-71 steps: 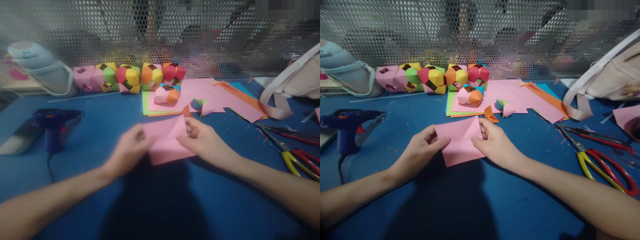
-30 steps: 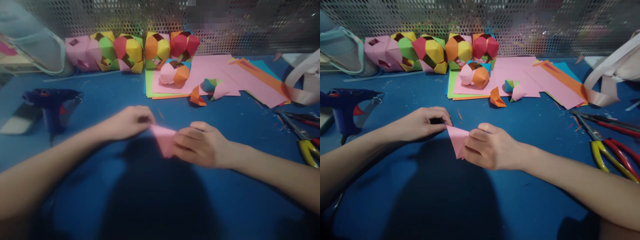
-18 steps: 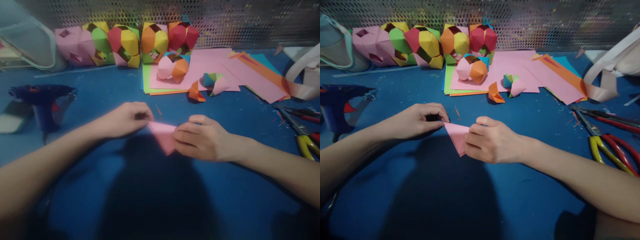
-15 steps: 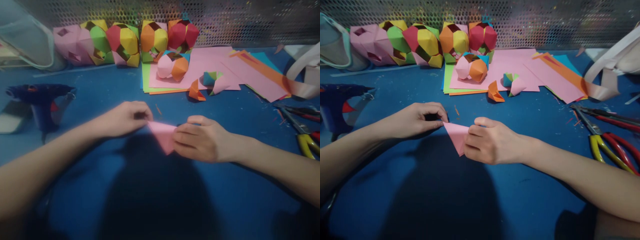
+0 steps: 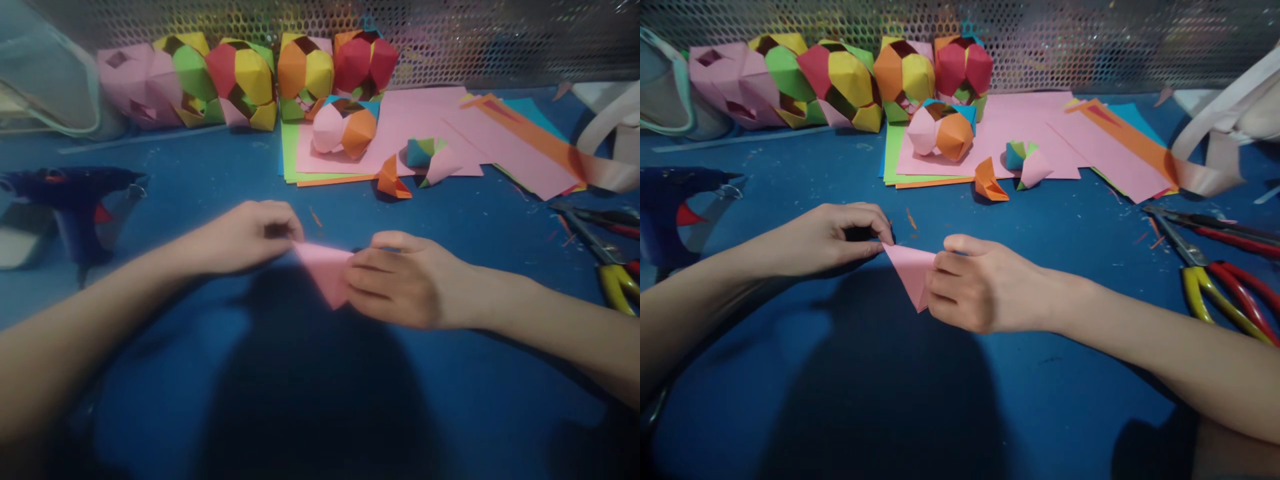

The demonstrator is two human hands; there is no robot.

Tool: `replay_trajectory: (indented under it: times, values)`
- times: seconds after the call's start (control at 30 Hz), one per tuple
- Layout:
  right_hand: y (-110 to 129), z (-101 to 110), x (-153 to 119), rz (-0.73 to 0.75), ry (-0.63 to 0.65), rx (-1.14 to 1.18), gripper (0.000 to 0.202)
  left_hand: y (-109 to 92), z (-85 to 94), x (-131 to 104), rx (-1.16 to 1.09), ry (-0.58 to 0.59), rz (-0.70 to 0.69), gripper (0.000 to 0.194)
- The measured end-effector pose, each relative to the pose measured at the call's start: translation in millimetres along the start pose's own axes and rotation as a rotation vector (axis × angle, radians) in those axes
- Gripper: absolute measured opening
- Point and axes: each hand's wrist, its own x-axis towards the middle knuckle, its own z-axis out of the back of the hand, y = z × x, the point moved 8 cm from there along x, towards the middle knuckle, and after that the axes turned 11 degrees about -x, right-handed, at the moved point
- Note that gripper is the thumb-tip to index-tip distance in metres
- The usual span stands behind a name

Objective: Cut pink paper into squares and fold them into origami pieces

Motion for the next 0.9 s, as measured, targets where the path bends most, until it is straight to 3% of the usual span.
replay_trajectory:
  times: [0.67,0.9]
  values:
    - [2.2,-0.2,0.1,0.037,-0.002,-0.024,0.037,1.5,0.1,-0.2,0.001,0.012,0.016,0.019]
    - [3.0,-2.9,1.0,0.018,0.059,0.056,0.037,1.4,0.1,-0.4,0.0,0.007,0.007,0.018]
